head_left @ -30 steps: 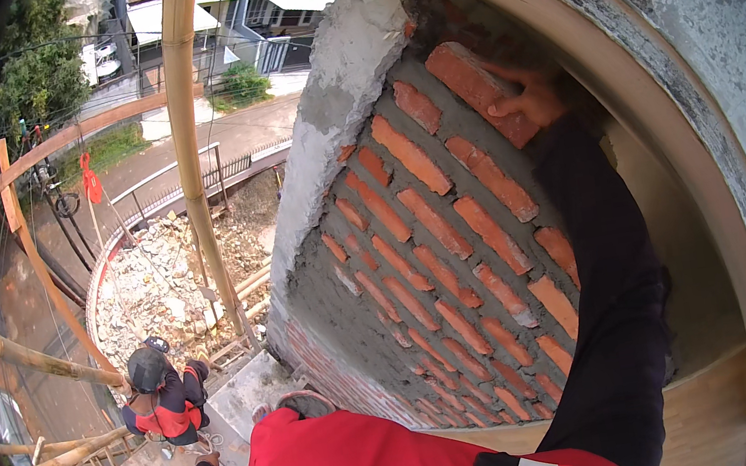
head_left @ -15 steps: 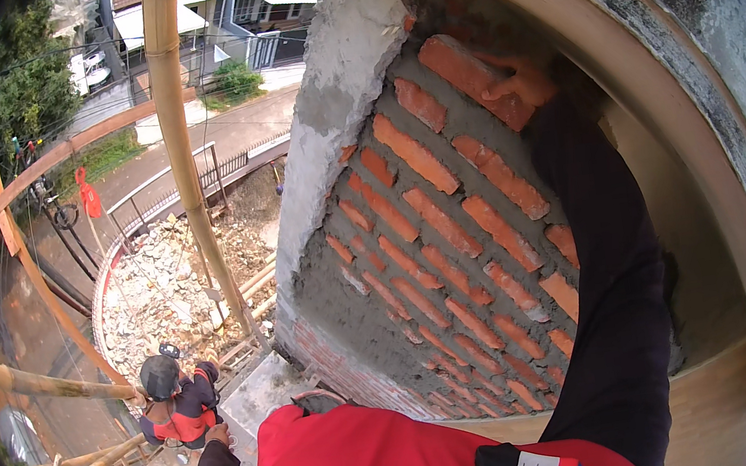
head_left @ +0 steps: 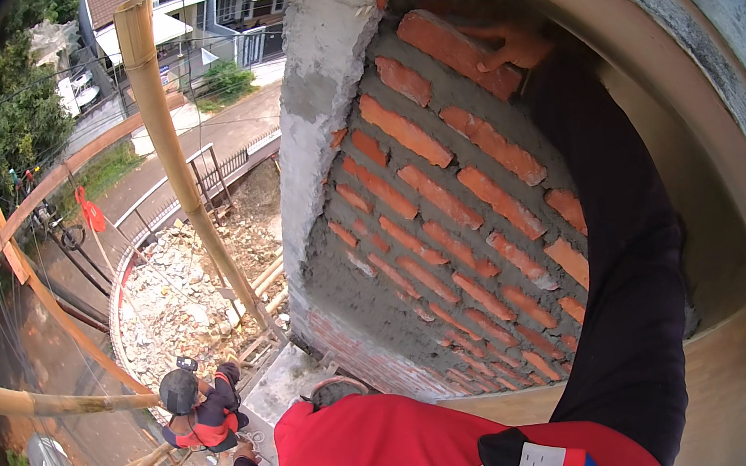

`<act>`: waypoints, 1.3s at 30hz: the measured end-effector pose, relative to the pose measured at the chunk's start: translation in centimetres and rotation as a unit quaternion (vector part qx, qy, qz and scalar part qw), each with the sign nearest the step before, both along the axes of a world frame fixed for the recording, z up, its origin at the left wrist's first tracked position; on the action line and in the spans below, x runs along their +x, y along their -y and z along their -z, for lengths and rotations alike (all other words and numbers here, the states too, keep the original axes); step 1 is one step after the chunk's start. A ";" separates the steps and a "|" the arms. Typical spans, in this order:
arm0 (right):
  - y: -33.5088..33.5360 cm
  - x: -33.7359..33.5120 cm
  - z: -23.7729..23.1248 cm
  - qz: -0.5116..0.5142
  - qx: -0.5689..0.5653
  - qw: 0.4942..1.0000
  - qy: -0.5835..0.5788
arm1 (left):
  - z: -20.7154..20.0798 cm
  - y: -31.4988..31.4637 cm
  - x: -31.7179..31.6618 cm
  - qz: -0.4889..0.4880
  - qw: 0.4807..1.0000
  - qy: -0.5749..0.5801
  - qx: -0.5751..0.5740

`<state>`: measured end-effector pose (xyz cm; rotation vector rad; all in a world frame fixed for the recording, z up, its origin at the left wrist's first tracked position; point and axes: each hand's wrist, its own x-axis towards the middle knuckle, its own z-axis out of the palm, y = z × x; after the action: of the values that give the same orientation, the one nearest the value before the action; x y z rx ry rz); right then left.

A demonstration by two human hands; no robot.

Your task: The person applies mortar to a brick wall using a trowel and places bricks into the wall. The person repeatedly scoops mortar from a bucket and spreads it between bricks while working on an elevated scaffold.

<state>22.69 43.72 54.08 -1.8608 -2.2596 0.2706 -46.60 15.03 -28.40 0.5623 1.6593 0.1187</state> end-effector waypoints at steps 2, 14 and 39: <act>0.0 0.2 0.2 0.009 0.001 1.000 0.000 | 0.3 0.2 -0.3 -0.007 1.000 -0.001 -0.010; 0.2 -0.6 0.3 0.015 0.016 0.999 0.047 | -1.7 -5.0 3.1 -0.104 0.992 0.064 -0.036; 8.4 -11.3 4.3 0.112 0.406 0.907 0.001 | -3.0 -3.3 5.5 0.095 0.995 0.012 0.004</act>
<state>11.43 35.29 49.77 -1.5914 -1.7048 -0.6184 -41.09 18.36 -25.40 0.7195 1.5748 -0.0066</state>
